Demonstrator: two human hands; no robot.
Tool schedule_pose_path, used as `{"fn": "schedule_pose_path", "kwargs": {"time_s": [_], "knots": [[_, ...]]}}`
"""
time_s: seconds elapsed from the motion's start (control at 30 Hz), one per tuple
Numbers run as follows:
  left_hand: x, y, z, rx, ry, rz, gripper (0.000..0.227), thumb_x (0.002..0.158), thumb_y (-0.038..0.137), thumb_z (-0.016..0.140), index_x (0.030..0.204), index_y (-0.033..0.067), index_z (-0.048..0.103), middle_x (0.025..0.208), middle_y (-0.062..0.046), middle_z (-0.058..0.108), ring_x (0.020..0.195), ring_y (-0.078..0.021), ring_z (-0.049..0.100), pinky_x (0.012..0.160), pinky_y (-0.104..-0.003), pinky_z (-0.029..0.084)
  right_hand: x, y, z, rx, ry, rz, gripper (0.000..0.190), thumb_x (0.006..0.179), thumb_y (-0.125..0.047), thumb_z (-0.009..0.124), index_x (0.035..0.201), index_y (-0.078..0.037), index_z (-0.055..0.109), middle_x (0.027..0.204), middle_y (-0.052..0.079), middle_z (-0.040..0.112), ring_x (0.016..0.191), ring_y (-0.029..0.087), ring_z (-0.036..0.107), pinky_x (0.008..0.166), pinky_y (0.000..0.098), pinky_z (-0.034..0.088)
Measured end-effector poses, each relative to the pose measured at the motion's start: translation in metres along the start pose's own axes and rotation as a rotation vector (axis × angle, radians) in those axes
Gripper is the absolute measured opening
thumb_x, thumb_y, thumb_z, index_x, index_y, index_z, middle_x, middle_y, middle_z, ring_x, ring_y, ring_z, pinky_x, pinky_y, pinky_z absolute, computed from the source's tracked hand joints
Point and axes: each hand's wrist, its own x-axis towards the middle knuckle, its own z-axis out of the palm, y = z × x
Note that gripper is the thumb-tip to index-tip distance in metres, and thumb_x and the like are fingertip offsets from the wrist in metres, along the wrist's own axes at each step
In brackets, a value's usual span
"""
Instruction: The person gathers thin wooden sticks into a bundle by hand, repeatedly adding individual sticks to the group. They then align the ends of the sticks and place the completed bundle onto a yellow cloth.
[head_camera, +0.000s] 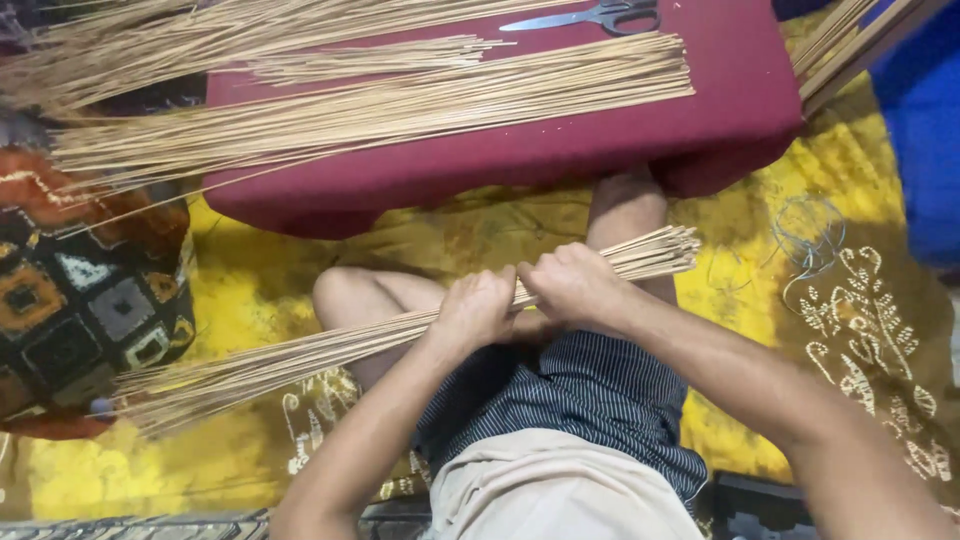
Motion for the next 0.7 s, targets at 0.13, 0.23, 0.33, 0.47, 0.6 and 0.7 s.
{"fn": "schedule_pose_path", "kwargs": {"time_s": [0.13,0.23,0.33,0.47,0.6,0.7], "knots": [[-0.005,-0.015,-0.013,0.067,-0.063,0.019,0.034,0.085,0.034,0.069,0.105,0.0066,0.064,0.095,-0.022,0.074,0.098,-0.0433,0.074,0.087,-0.055,0.06,-0.007,0.018,-0.01,0.049,0.138,-0.09,0.049,0.066,-0.043,0.087,0.098,-0.016,0.062,0.086,0.005,0.072,0.088,0.027,0.073,0.079,0.0415,0.056],[-0.015,-0.039,0.0,0.015,-0.079,0.006,0.035,0.082,0.032,0.07,0.105,0.009,0.059,0.09,-0.022,0.073,0.094,-0.0439,0.074,0.085,-0.057,0.059,-0.045,0.054,-0.046,0.361,0.367,-0.093,0.075,0.083,-0.064,0.072,0.125,-0.002,0.064,0.104,0.019,0.068,0.114,0.037,0.065,0.106,0.0567,0.045],[-0.023,-0.051,-0.001,-0.007,-0.123,-0.04,0.032,0.08,0.024,0.069,0.106,0.0097,0.06,0.091,-0.02,0.074,0.094,-0.0431,0.074,0.085,-0.055,0.059,-0.066,0.111,-0.026,0.776,0.541,0.201,0.05,0.102,-0.042,0.052,0.136,-0.008,0.067,0.116,0.016,0.071,0.119,0.036,0.065,0.108,0.0518,0.045],[-0.02,-0.05,-0.013,-0.028,-0.142,-0.084,0.026,0.081,0.022,0.067,0.103,0.0105,0.061,0.091,-0.02,0.075,0.095,-0.0424,0.074,0.086,-0.055,0.059,-0.047,0.112,0.001,1.657,0.453,0.39,0.099,0.099,-0.074,0.005,0.135,-0.006,0.068,0.115,0.014,0.075,0.122,0.024,0.066,0.111,0.0421,0.044],[-0.009,-0.046,-0.013,-0.085,-0.117,-0.111,0.026,0.076,0.019,0.067,0.099,0.0079,0.064,0.09,-0.023,0.074,0.095,-0.0462,0.073,0.085,-0.057,0.059,-0.01,0.051,0.004,1.859,0.297,0.396,0.1,0.097,-0.075,0.009,0.132,-0.003,0.07,0.109,0.018,0.078,0.111,0.028,0.072,0.097,0.0391,0.053],[-0.009,-0.049,-0.01,-0.091,-0.089,-0.132,0.026,0.077,0.017,0.065,0.1,0.0049,0.065,0.089,-0.027,0.073,0.093,-0.0492,0.072,0.083,-0.06,0.058,0.009,0.066,0.054,1.9,0.33,0.375,0.099,0.099,-0.075,0.008,0.133,-0.005,0.069,0.111,0.021,0.077,0.115,0.032,0.071,0.096,0.0428,0.055]]}}
